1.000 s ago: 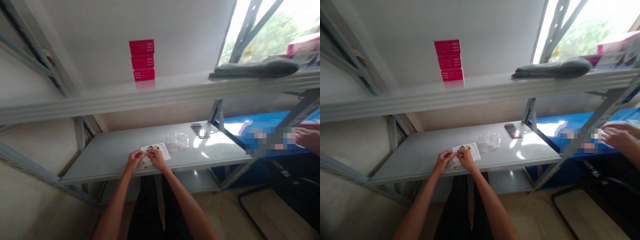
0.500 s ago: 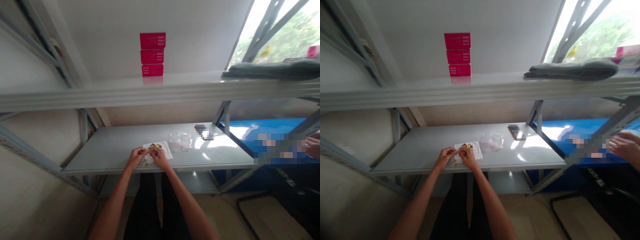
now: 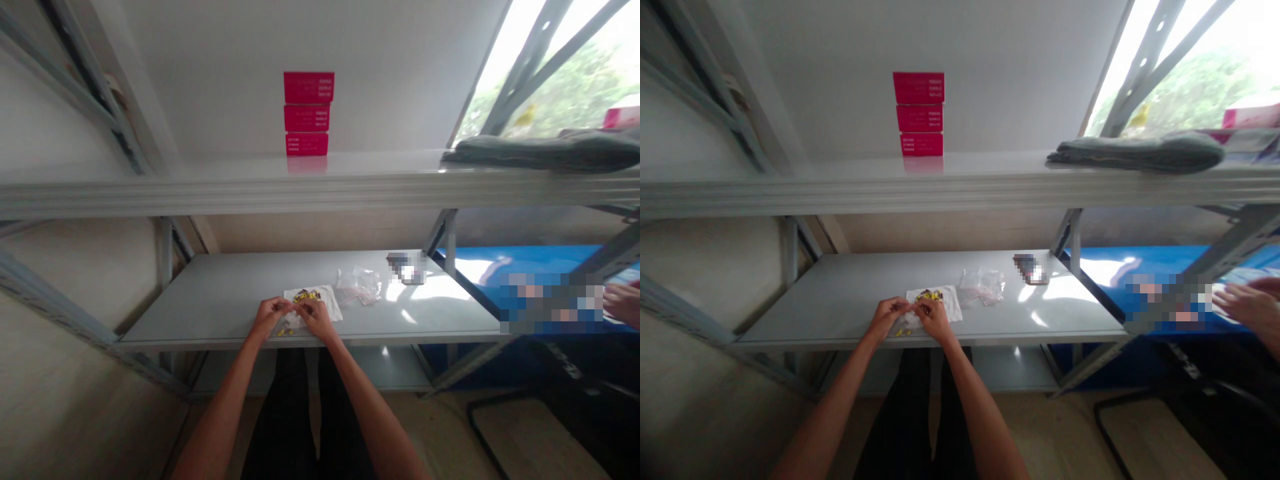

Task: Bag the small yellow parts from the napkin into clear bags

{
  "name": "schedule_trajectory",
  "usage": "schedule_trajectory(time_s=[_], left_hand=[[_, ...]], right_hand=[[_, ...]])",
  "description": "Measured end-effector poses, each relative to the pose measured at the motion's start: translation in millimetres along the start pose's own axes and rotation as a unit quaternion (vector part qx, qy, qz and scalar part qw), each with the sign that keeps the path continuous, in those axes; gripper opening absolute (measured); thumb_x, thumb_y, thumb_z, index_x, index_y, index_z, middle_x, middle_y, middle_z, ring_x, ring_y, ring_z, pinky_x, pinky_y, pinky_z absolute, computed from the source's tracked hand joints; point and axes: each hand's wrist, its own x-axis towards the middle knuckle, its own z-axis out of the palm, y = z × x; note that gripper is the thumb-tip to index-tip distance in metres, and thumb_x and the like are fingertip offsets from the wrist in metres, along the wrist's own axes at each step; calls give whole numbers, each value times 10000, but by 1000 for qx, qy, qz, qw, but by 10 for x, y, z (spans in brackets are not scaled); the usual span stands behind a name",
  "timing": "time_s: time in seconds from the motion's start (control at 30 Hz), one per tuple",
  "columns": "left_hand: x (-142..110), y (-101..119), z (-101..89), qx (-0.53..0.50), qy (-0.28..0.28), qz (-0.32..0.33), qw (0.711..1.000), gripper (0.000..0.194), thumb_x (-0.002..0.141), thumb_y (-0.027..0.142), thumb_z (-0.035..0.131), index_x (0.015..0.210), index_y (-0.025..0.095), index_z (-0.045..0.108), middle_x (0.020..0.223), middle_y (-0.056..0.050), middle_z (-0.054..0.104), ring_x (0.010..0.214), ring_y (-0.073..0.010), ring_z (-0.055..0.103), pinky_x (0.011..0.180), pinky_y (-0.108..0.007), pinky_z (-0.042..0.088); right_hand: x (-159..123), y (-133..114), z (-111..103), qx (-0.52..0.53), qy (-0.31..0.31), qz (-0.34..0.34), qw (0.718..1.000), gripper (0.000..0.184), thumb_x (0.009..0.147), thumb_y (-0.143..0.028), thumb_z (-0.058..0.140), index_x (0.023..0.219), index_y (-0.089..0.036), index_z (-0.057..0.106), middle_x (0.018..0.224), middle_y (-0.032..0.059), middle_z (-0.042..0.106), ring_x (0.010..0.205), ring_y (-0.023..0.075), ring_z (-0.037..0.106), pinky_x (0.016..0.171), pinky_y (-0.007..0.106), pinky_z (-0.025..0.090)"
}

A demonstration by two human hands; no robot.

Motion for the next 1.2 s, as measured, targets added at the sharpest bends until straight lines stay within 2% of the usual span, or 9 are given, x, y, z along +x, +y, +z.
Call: schedule_trajectory(time_s=[0.2, 0.47, 0.57, 0.67, 0.73, 0.83, 0.97, 1.07, 1.2], left_hand=[[9, -23, 0, 0, 51, 18, 999, 298, 622, 440, 861, 689, 176, 741, 670, -29, 689, 616, -155, 595, 589, -246, 474], [12, -43, 4, -11, -1, 1, 1000, 309, 629, 436, 873, 714, 161, 760, 684, -45, 709, 616, -150, 619, 597, -243, 481], [24, -64, -58, -71, 65, -7, 995, 316, 594, 423, 875, 694, 161, 729, 588, 5, 635, 494, -98, 515, 491, -222, 400], [47, -83, -148, -163, 170, -11, 972, 355, 580, 452, 857, 751, 174, 718, 609, 26, 621, 428, -56, 419, 418, -208, 303], [66, -88, -215, -194, 218, 7, 956, 373, 589, 465, 843, 796, 182, 717, 697, 6, 668, 447, -47, 441, 434, -203, 332], [117, -83, -344, -154, 282, 8, 947, 412, 575, 491, 838, 795, 170, 703, 703, -12, 686, 498, -85, 544, 479, -220, 414], [271, -95, -626, 13, 247, 38, 968, 383, 635, 489, 786, 798, 150, 718, 660, -22, 684, 559, -144, 610, 541, -255, 455], [424, -152, -852, 154, 217, 26, 964, 314, 670, 423, 737, 818, 147, 749, 752, -69, 737, 703, -213, 677, 640, -299, 491], [535, -229, -1007, 248, 208, 32, 946, 427, 641, 298, 766, 1041, 151, 762, 997, -115, 771, 937, -301, 697, 871, -404, 513]], right_hand=[[15, 8, 34, -32, 9, 8, 999, 345, 987, -367, 542, 714, -210, 684, 682, 22, 657, 643, 170, 576, 643, 284, 405], [3, 15, 31, -61, 9, -8, 998, 345, 993, -341, 510, 706, -204, 645, 680, 21, 624, 650, 165, 553, 657, 281, 390], [-18, 5, 49, -59, 38, 5, 997, 417, 1006, -432, 502, 672, -211, 620, 632, 14, 592, 610, 158, 521, 622, 281, 361], [-66, -22, 65, -77, 145, 42, 986, 501, 1027, -496, 441, 637, -213, 579, 586, 15, 542, 575, 158, 456, 587, 295, 322], [-111, -39, 34, -96, 204, 58, 973, 521, 1043, -495, 398, 642, -211, 567, 593, 17, 531, 570, 159, 421, 590, 304, 310], [-184, -13, -178, -140, 222, 57, 963, 501, 1045, -465, 400, 652, -210, 575, 638, 36, 558, 613, 174, 445, 645, 314, 337], [-233, 178, -776, -284, 235, 81, 926, 372, 1022, -350, 440, 818, -189, 706, 805, 107, 670, 876, 257, 537, 820, 353, 395], [-196, 360, -1192, -419, 157, 71, 891, 326, 919, -226, 564, 1203, -187, 720, 1159, 126, 705, 1099, 295, 519, 938, 388, 381], [-102, 520, -1411, -491, 57, 87, 865, 323, 906, -251, 596, 1179, -205, 763, 1265, 128, 689, 1150, 315, 518, 958, 417, 364]])
